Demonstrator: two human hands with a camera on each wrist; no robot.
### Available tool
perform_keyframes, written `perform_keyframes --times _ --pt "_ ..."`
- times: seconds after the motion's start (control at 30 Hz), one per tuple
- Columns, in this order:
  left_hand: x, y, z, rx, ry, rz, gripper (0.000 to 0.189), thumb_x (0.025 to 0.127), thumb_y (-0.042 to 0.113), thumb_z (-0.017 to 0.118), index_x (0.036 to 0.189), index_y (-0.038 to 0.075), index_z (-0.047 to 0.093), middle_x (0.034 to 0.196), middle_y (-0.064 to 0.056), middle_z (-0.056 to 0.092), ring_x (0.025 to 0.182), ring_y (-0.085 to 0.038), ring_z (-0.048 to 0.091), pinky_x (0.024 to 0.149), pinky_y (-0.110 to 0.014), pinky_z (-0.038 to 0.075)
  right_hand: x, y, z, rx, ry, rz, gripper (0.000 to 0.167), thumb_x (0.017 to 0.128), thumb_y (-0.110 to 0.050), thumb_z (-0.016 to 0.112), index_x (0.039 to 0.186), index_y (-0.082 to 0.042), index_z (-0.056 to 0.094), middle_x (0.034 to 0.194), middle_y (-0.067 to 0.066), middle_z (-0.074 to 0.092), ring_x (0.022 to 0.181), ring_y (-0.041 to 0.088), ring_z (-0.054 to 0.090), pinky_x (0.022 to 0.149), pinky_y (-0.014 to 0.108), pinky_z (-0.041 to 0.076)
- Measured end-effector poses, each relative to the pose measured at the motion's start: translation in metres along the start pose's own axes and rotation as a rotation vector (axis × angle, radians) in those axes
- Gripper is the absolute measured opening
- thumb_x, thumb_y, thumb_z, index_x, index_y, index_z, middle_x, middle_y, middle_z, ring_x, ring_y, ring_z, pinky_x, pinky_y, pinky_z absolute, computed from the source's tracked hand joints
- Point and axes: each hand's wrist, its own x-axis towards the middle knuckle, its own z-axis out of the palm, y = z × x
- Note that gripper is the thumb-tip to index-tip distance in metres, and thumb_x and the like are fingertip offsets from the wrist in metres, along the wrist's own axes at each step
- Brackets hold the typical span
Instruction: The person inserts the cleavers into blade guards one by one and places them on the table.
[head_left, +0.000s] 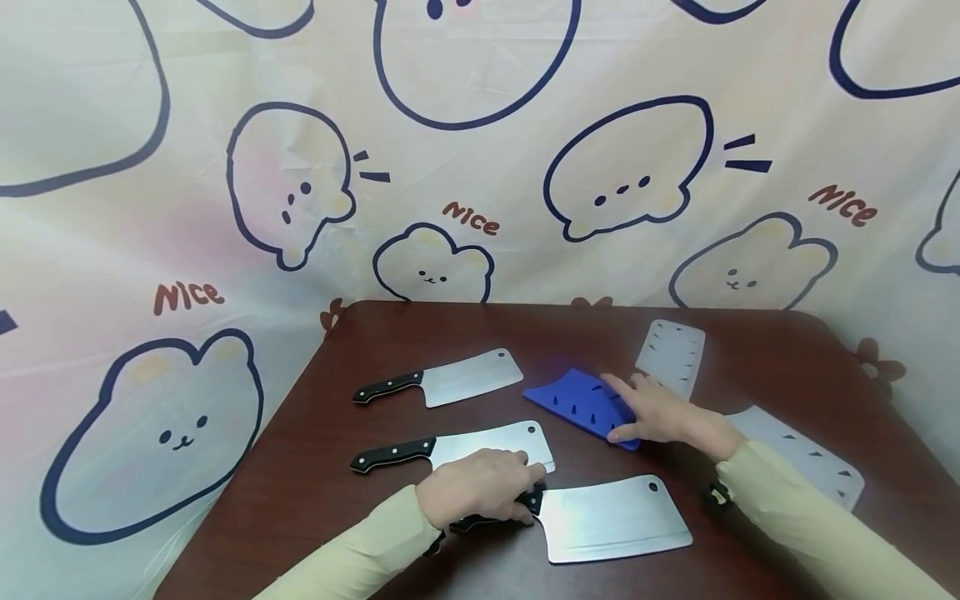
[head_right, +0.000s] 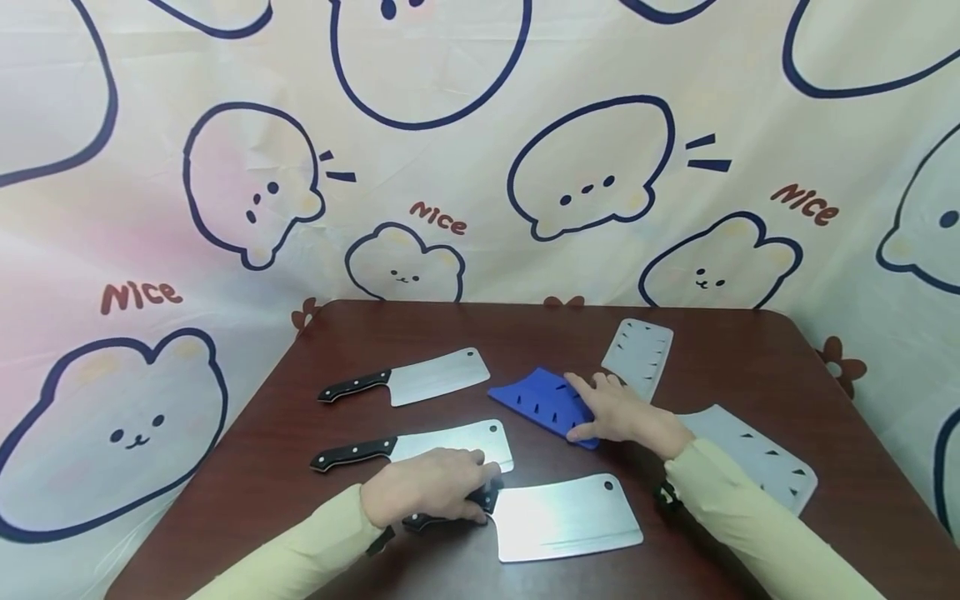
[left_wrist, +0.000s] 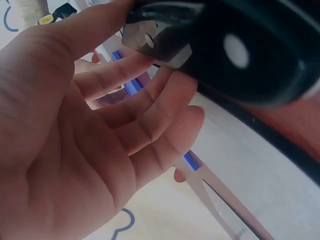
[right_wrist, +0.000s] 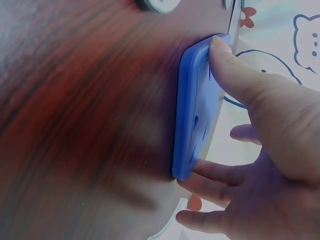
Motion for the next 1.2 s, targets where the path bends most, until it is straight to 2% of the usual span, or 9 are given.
perform_keyframes --times 0.2,0.33,0.5,0.67,0.9,1.1,1.2 --pt "0.002 -0.001 0.002 -0.041 -0.004 0.015 0.030 0.086 0.036 0.075 0.109 0.025 0.061 0.085 0.009 0.057 0.068 -0.003 0.049 0.063 -0.022 0.044 0.005 -0.001 0.001 0.049 0.047 -0.032 0.110 0.073 -0.049 0.082 0.152 -0.003 0.022 0.143 0.034 0.028 0.124 0.047 0.036 0.097 0.066 0.039" --pt "0.003 -0.002 0.001 -0.047 -0.007 0.020 0.028 0.086 0.032 0.074 0.109 0.023 0.060 0.084 0.009 0.057 0.069 -0.003 0.049 0.063 -0.021 0.044 0.006 -0.003 0.000 0.011 0.071 -0.006 0.115 0.068 -0.049 0.086 0.151 0.000 0.023 0.135 0.032 0.036 0.117 0.044 0.040 0.093 0.061 0.045" --pt "0.002 -0.005 0.000 -0.016 -0.007 0.010 0.028 0.086 0.031 0.074 0.110 0.023 0.061 0.087 0.008 0.059 0.071 -0.004 0.049 0.065 -0.022 0.045 0.006 -0.005 -0.003 0.000 0.105 -0.019 0.108 0.067 -0.045 0.088 0.145 0.004 0.032 0.125 0.030 0.044 0.111 0.039 0.044 0.087 0.055 0.049" --pt "-0.001 -0.010 -0.002 0.006 0.011 0.018 0.031 0.086 0.031 0.074 0.111 0.021 0.060 0.089 0.007 0.058 0.073 -0.004 0.049 0.065 -0.021 0.045 0.007 -0.001 -0.006 0.043 0.128 -0.072 0.097 0.069 -0.040 0.088 0.141 0.003 0.038 0.120 0.027 0.048 0.106 0.036 0.049 0.082 0.050 0.052" --pt "-0.006 -0.018 -0.010 -0.041 0.022 0.023 0.032 0.084 0.030 0.075 0.110 0.018 0.061 0.092 0.006 0.059 0.078 -0.004 0.050 0.068 -0.018 0.047 0.006 0.011 -0.004 0.117 0.080 -0.140 0.088 0.081 -0.037 0.079 0.147 -0.004 0.031 0.131 0.027 0.052 0.113 0.040 0.057 0.088 0.054 0.054" --pt "-0.010 -0.024 -0.016 -0.029 0.035 0.035 0.032 0.084 0.030 0.075 0.109 0.017 0.060 0.092 0.005 0.059 0.078 -0.004 0.051 0.070 -0.018 0.047 0.004 0.020 -0.007 0.186 0.074 -0.132 0.080 0.086 -0.029 0.076 0.150 -0.009 0.032 0.142 0.023 0.048 0.121 0.040 0.055 0.095 0.056 0.051" --pt "-0.012 -0.026 -0.018 -0.060 0.035 0.028 0.032 0.084 0.031 0.075 0.108 0.018 0.058 0.092 0.006 0.058 0.079 -0.005 0.050 0.070 -0.019 0.047 0.003 0.022 -0.011 0.204 0.092 -0.125 0.075 0.087 -0.023 0.075 0.149 -0.010 0.035 0.146 0.021 0.046 0.127 0.042 0.051 0.100 0.059 0.046"
